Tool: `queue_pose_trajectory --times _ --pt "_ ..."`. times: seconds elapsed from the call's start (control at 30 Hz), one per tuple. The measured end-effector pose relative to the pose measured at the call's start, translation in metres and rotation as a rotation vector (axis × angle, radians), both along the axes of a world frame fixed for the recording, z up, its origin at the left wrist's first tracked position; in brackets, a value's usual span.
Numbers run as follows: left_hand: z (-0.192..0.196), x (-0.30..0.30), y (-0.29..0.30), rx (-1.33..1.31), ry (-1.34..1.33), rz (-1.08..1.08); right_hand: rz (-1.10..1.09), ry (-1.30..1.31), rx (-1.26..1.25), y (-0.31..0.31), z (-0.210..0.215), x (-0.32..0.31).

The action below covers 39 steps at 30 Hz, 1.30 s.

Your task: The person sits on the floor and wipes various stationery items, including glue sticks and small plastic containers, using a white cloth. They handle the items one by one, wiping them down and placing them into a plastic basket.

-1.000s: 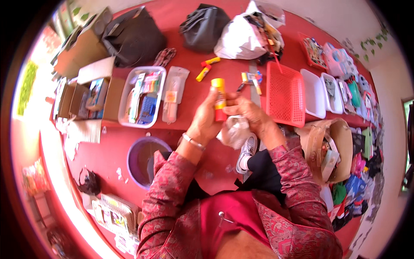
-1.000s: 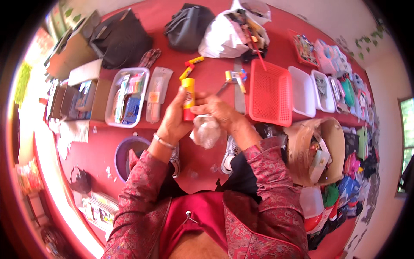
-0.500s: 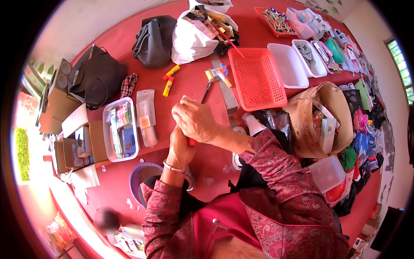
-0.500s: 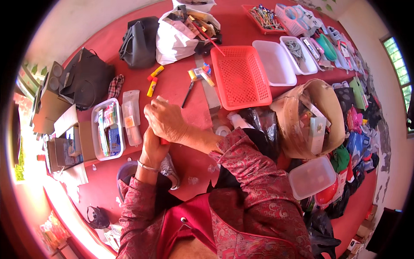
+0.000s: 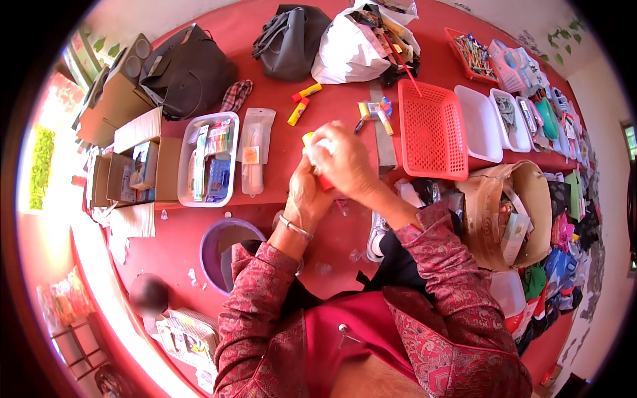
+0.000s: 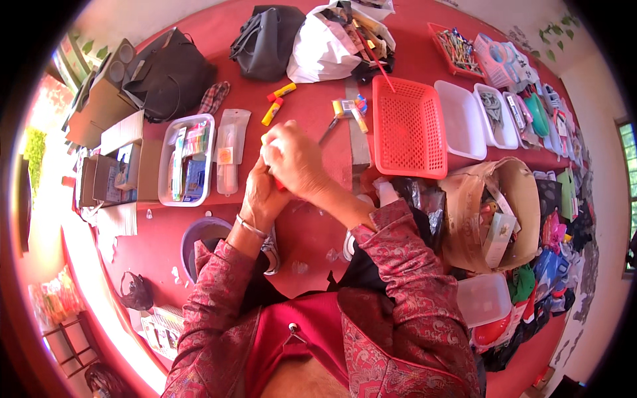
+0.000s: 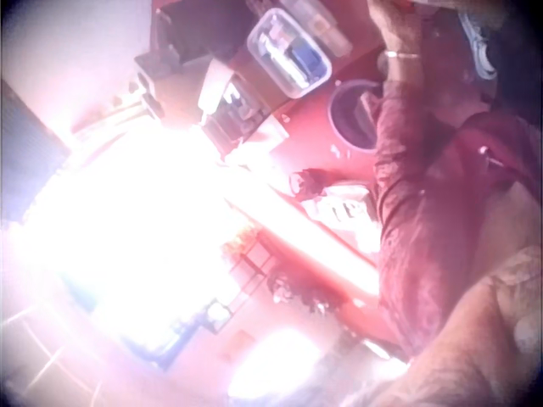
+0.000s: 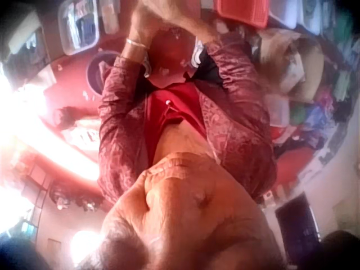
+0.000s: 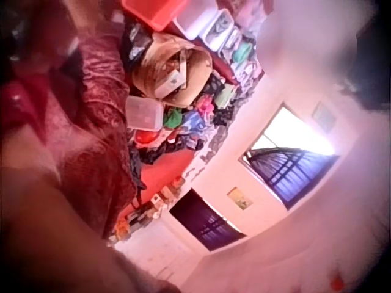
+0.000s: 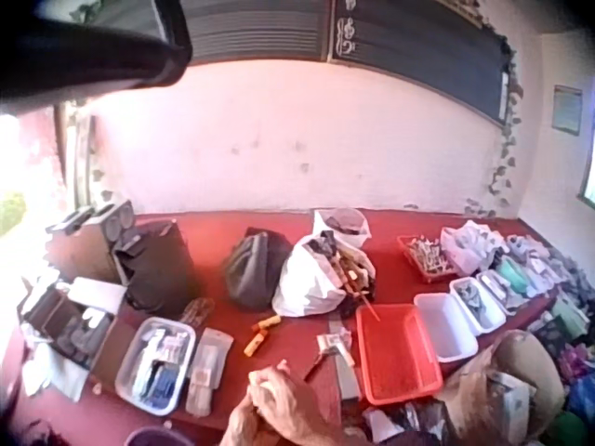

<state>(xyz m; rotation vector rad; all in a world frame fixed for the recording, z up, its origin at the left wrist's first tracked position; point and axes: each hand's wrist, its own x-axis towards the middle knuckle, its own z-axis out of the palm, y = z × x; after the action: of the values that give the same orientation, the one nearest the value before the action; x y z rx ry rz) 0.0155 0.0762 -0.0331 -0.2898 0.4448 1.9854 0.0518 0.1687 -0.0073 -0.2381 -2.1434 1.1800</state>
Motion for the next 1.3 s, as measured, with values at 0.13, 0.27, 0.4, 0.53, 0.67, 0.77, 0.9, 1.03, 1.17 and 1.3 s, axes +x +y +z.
queue_pose_trajectory --times 0.13,0.27,0.4,0.53,0.67,0.77,0.9,1.03,1.17,1.3 --pt "-0.030 -0.025 -0.019 0.263 0.159 0.060 0.348 -0.302 -0.040 -0.017 0.020 0.018" --pt "0.003 -0.033 -0.011 0.129 0.092 0.267 0.406 -0.336 -0.834 0.015 0.033 0.025" --pt "0.014 -0.022 -0.007 0.242 0.031 0.107 0.198 -0.136 -1.225 0.056 0.024 0.024" --pt "0.013 -0.014 -0.006 0.157 0.189 -0.101 0.291 -0.336 -1.017 0.060 0.045 0.028" --pt "0.030 -0.002 -0.009 -0.100 0.520 -0.157 0.430 -0.465 -0.814 0.055 0.041 0.026" --pt "0.024 -0.015 -0.015 -0.125 0.484 -0.254 0.447 -0.454 -0.836 0.056 0.034 0.026" --pt "0.032 -0.029 -0.025 0.023 0.244 -0.053 0.382 -0.277 -1.143 0.056 0.033 0.028" --pt "0.025 -0.020 -0.022 0.181 0.349 0.186 0.237 -0.132 -1.270 0.035 0.031 0.024" --pt "0.011 -0.030 -0.018 0.200 0.325 0.215 0.255 -0.139 -0.990 0.011 0.026 0.026" --pt "0.023 -0.029 -0.022 0.190 0.343 0.220 0.261 -0.199 -0.850 -0.005 0.034 0.033"
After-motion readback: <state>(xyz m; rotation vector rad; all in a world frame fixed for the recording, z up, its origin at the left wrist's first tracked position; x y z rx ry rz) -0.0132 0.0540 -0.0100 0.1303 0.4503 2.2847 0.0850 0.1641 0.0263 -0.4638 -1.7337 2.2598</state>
